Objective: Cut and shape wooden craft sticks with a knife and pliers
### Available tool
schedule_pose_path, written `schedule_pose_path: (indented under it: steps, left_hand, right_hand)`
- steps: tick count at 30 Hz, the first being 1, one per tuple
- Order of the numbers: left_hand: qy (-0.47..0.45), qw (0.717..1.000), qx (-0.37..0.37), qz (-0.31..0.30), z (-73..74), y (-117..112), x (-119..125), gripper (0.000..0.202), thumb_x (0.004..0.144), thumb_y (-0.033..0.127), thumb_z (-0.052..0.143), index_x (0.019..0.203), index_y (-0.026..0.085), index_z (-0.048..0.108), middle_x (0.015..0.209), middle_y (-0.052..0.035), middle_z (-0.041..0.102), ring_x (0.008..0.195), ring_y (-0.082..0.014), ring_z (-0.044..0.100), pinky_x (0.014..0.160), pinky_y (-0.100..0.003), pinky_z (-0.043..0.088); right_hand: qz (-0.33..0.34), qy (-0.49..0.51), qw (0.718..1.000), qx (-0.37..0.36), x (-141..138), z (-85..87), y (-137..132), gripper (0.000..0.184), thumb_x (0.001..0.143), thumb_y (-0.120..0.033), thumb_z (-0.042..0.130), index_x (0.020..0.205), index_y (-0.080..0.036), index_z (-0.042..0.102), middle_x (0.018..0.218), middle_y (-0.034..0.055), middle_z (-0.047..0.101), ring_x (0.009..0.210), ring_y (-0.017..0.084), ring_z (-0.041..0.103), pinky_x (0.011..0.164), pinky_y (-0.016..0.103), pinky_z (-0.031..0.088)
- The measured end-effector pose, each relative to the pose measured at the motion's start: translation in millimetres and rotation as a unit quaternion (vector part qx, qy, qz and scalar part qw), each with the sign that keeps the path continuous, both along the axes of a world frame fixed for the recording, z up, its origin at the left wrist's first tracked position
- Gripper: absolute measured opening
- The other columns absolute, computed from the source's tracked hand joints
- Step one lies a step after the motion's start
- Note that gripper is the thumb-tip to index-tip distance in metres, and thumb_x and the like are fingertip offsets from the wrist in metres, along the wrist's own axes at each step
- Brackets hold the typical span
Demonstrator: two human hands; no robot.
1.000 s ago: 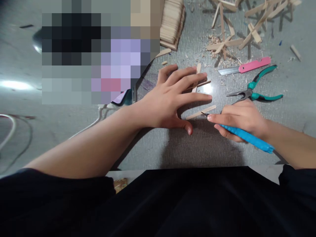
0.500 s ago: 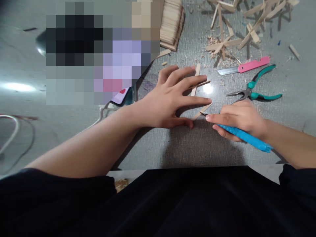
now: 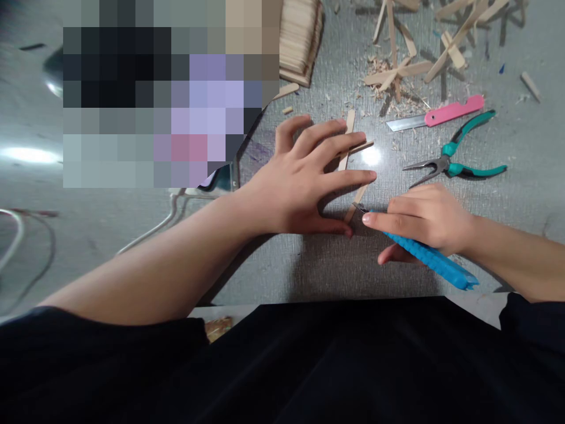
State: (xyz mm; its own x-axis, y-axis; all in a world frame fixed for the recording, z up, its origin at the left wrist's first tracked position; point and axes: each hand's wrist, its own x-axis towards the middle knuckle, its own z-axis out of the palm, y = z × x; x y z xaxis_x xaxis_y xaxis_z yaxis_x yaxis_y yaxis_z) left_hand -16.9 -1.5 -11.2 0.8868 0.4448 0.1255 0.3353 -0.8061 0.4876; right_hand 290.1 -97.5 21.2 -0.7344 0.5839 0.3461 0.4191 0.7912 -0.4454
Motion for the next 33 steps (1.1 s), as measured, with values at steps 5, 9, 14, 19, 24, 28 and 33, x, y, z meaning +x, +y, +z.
schedule_pose_path:
  steps: [5, 9, 14, 19, 24, 28, 33]
  left_hand:
    - [-0.005, 1.000, -0.012, -0.002, -0.5, -0.3, -1.1, 0.097, 0.083, 0.085, 0.090, 0.166, 0.043, 0.061, 0.194, -0.0122, 0.039, 0.176, -0.0553, 0.035, 0.143, -0.082, 0.016]
    - [-0.008, 1.000, -0.017, 0.006, 0.4, -1.4, -0.6, 0.093, 0.081, 0.082, 0.092, 0.161, 0.044, 0.063, 0.195, -0.0115, 0.037, 0.178, -0.0564, 0.032, 0.142, -0.084, 0.016]
    - [0.010, 0.999, -0.020, 0.025, 4.5, -2.5, 2.6, 0.085, 0.078, 0.071, 0.097, 0.153, 0.045, 0.068, 0.196, -0.0101, 0.035, 0.179, -0.0582, 0.029, 0.140, -0.090, 0.018]
    - [0.021, 0.999, -0.012, 0.021, 6.9, -2.0, 4.7, 0.085, 0.076, 0.066, 0.102, 0.152, 0.044, 0.070, 0.197, -0.0107, 0.034, 0.180, -0.0601, 0.026, 0.138, -0.093, 0.019]
    - [0.012, 1.000, -0.002, 0.026, 6.5, -1.9, 6.0, 0.081, 0.077, 0.065, 0.103, 0.148, 0.046, 0.071, 0.195, -0.0074, 0.039, 0.181, -0.0586, 0.024, 0.138, -0.093, 0.022]
    - [0.011, 0.999, -0.012, 0.027, 6.1, -1.2, 7.0, 0.081, 0.076, 0.067, 0.103, 0.148, 0.045, 0.073, 0.195, -0.0073, 0.038, 0.180, -0.0590, 0.025, 0.139, -0.092, 0.024]
    - [0.009, 0.999, -0.021, 0.028, 3.8, -0.3, 6.7, 0.085, 0.074, 0.066, 0.104, 0.150, 0.043, 0.073, 0.196, -0.0075, 0.037, 0.180, -0.0587, 0.027, 0.141, -0.089, 0.023]
  right_hand:
    - [0.013, 0.016, 1.000, -0.011, 0.3, 1.2, 0.5, 0.072, 0.119, -0.078, 0.043, 0.155, -0.018, 0.060, 0.089, 0.0000, 0.068, 0.067, 0.017, 0.060, 0.064, 0.034, 0.046]
    - [0.005, 0.017, 1.000, -0.006, -0.1, -0.8, 1.5, 0.064, 0.121, -0.072, 0.049, 0.153, -0.019, 0.061, 0.085, -0.0027, 0.066, 0.065, 0.016, 0.059, 0.064, 0.033, 0.045]
    - [0.022, 0.003, 1.000, 0.001, 1.6, -3.0, 2.9, 0.043, 0.122, -0.046, 0.053, 0.155, -0.019, 0.058, 0.084, -0.0037, 0.068, 0.063, 0.015, 0.057, 0.062, 0.033, 0.045]
    - [0.026, -0.008, 1.000, -0.001, 4.2, -0.9, 4.7, 0.042, 0.115, -0.029, 0.060, 0.155, -0.018, 0.057, 0.083, -0.0046, 0.068, 0.062, 0.016, 0.056, 0.061, 0.033, 0.044]
    - [0.039, -0.016, 0.999, 0.012, 5.8, 7.6, 6.0, 0.043, 0.114, -0.029, 0.058, 0.156, -0.019, 0.057, 0.079, -0.0052, 0.067, 0.061, 0.017, 0.057, 0.061, 0.034, 0.043]
    - [0.046, -0.008, 0.999, 0.025, 5.1, 15.6, 5.0, 0.039, 0.116, -0.034, 0.055, 0.150, -0.017, 0.060, 0.072, -0.0044, 0.063, 0.058, 0.019, 0.053, 0.058, 0.037, 0.039]
    - [0.059, 0.002, 0.997, 0.040, 2.9, 11.7, 4.6, 0.039, 0.121, -0.039, 0.051, 0.147, -0.012, 0.061, 0.076, -0.0015, 0.068, 0.060, 0.017, 0.054, 0.059, 0.035, 0.043]
